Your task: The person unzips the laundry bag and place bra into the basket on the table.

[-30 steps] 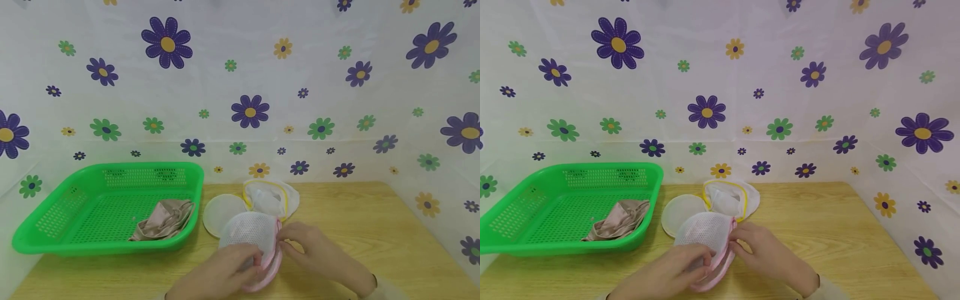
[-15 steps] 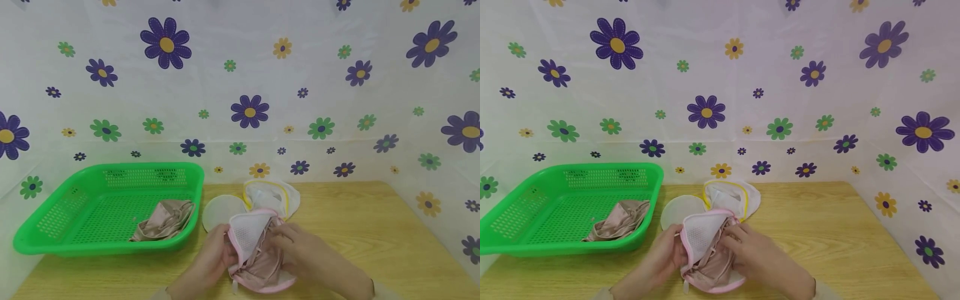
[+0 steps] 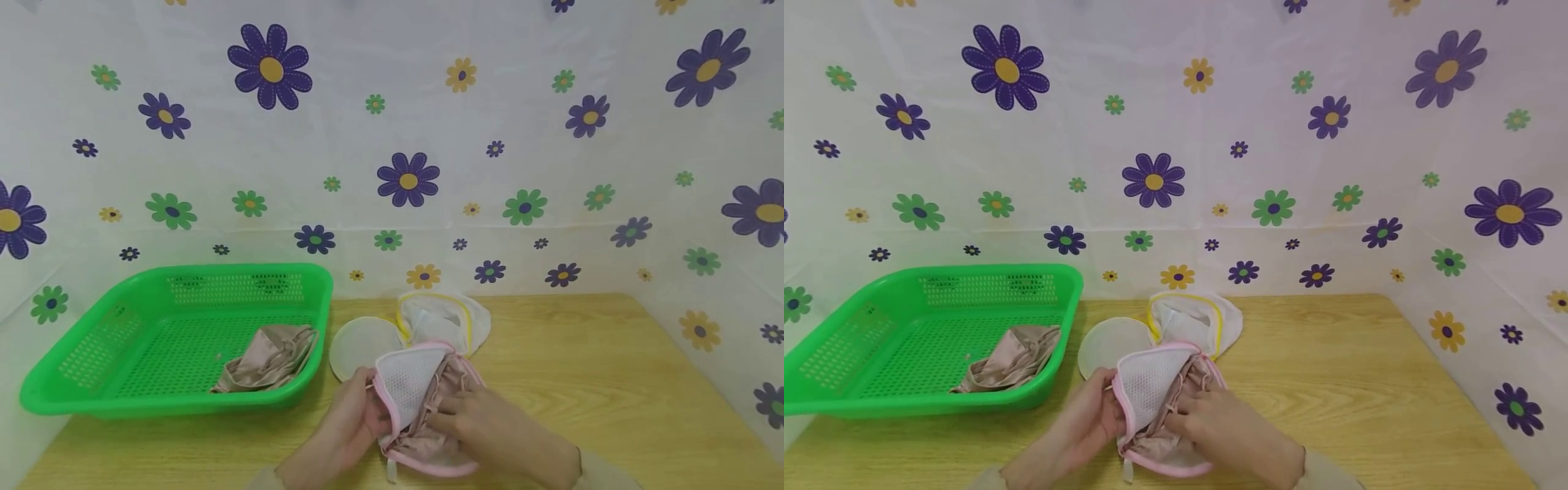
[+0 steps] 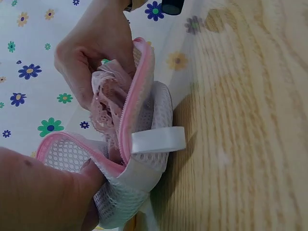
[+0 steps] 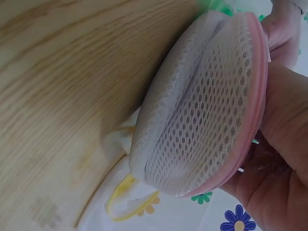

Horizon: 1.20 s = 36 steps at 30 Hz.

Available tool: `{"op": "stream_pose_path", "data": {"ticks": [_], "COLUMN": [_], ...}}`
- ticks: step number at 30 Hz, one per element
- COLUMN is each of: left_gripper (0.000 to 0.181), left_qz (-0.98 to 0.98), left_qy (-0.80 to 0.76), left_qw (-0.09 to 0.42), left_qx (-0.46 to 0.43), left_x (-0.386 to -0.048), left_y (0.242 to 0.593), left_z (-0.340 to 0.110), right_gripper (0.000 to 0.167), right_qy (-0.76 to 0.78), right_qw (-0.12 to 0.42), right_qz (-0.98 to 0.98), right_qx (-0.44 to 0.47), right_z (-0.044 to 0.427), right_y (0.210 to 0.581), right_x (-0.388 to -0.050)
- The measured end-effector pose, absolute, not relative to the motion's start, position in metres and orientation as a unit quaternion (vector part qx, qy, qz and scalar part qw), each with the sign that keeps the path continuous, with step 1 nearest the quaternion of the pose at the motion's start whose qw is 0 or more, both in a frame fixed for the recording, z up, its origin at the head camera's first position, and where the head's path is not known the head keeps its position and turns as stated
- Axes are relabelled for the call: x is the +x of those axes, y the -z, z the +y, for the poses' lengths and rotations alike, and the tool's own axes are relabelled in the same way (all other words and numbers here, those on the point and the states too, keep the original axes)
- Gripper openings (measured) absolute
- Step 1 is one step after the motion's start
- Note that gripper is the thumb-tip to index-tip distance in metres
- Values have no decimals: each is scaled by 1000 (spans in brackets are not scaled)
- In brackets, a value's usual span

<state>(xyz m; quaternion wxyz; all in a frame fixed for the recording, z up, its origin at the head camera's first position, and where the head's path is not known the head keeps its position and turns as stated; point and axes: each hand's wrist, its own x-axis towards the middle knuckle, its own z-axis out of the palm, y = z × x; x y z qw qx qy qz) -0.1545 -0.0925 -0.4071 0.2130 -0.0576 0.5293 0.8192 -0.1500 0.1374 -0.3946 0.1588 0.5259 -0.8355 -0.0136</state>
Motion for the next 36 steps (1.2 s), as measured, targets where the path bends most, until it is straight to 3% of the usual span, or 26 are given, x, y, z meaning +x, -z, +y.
{"op": "stream_pose_path", "data": {"ticks": [6,12,15,23,27,29,32,36], "left_gripper": [47,48,45,55,48,41,30,17], "left_qz": [528,537,552,635,673,703,778,857], "left_qy": [-820,-810,-800,-731,-692,-662,-584,-446], "left_qw": [209,229,228,250,253,237,170,-24], "left_qx": [-71,-60,-57,-11,64,106,159,255], "left_x": [-153,-150,-150,-137,-127,-123,-116,-111], "left_y": [409,413,414,407,393,385,376,376], "left_z": [-96,-92,-90,-83,-95,-109,-139,-182], "right_gripper": [34,33,36,41,41,38,47,57], "right_qy": [-54,-112,-150,-197,-211,-203,-183,-160], "right_qw": [157,29,0,23,47,55,88,183], "right_qz": [-843,-877,-881,-882,-888,-903,-919,-918], "right_qx": [511,467,449,428,406,375,337,314], "right_z": [145,173,192,243,274,289,309,331], "right_y": [394,383,381,391,397,399,403,405], "right_x": [-152,-142,-139,-141,-149,-153,-162,-172]}}
